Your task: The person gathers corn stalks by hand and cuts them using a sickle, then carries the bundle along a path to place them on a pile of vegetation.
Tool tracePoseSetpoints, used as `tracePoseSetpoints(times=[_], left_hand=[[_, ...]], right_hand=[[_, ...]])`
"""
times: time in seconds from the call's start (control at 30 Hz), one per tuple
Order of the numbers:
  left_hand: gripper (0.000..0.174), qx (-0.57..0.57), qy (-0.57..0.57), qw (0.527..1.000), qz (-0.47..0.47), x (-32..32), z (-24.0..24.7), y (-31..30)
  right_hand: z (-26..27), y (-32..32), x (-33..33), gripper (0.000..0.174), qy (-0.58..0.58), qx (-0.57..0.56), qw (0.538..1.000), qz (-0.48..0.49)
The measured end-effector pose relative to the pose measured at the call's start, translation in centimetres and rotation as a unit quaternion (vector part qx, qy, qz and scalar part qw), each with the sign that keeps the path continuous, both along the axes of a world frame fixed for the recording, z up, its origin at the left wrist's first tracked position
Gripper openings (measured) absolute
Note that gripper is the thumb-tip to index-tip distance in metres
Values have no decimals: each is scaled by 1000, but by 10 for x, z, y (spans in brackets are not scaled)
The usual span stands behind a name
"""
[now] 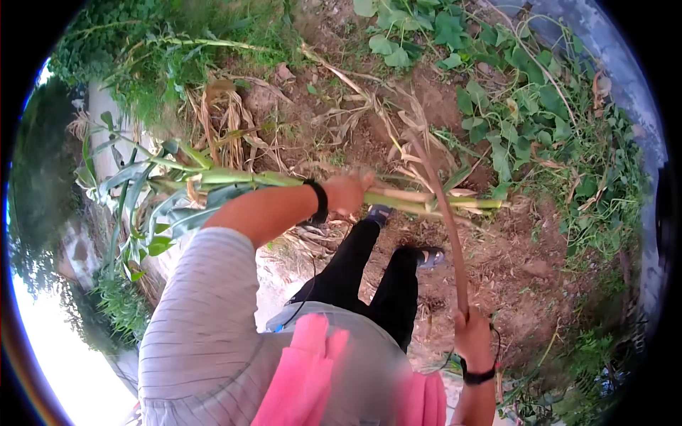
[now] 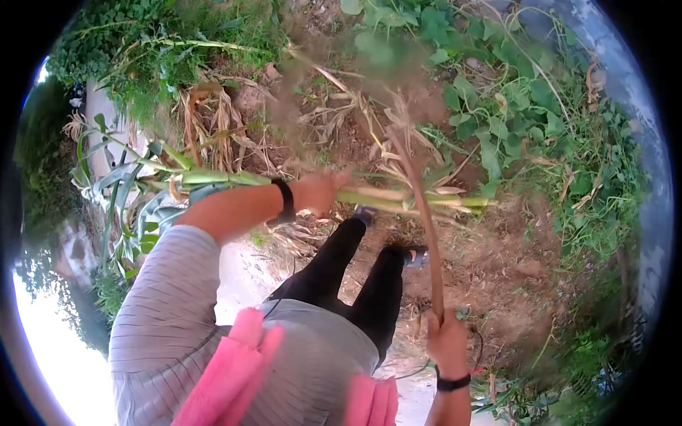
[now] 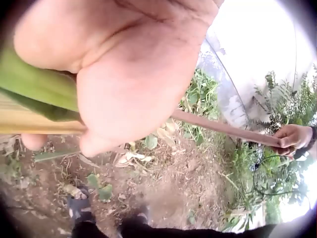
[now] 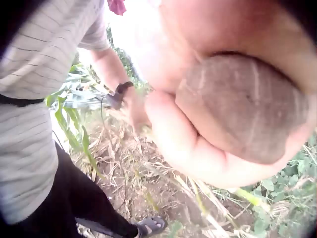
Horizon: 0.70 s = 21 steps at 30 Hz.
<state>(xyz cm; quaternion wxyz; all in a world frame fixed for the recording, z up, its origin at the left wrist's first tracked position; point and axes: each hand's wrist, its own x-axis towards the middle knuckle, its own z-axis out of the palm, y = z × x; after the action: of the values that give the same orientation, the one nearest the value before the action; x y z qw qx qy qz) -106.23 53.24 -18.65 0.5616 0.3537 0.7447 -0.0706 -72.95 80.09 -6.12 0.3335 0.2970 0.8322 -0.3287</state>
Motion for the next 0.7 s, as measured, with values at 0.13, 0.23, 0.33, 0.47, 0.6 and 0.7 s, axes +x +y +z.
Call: tracePoseSetpoints(times=[0.13, 0.23, 0.33, 0.47, 0.6, 0.7], left_hand=[[103, -69, 53, 980, -179, -19, -57, 12], [104, -26, 72, 983, -168, -34, -97, 22], [103, -59, 43, 993, -89, -46, -125, 52], [99, -96, 21, 993, -70, -55, -182, 77], [88, -129, -22, 987, -94, -51, -201, 92], [88, -130, -42, 983, -126, -50, -219, 93]], right_hand=[[16, -7, 36, 28, -34, -4, 999, -32], [16, -14, 53, 27, -71, -16, 997, -34], [0, -28, 99, 29, -117, -56, 986, -105], [-16, -43, 106, 24, -31, -87, 986, -137], [-27, -48, 103, 20, -26, -126, 977, -168], [-34, -47, 111, 20, -36, -122, 979, -161]])
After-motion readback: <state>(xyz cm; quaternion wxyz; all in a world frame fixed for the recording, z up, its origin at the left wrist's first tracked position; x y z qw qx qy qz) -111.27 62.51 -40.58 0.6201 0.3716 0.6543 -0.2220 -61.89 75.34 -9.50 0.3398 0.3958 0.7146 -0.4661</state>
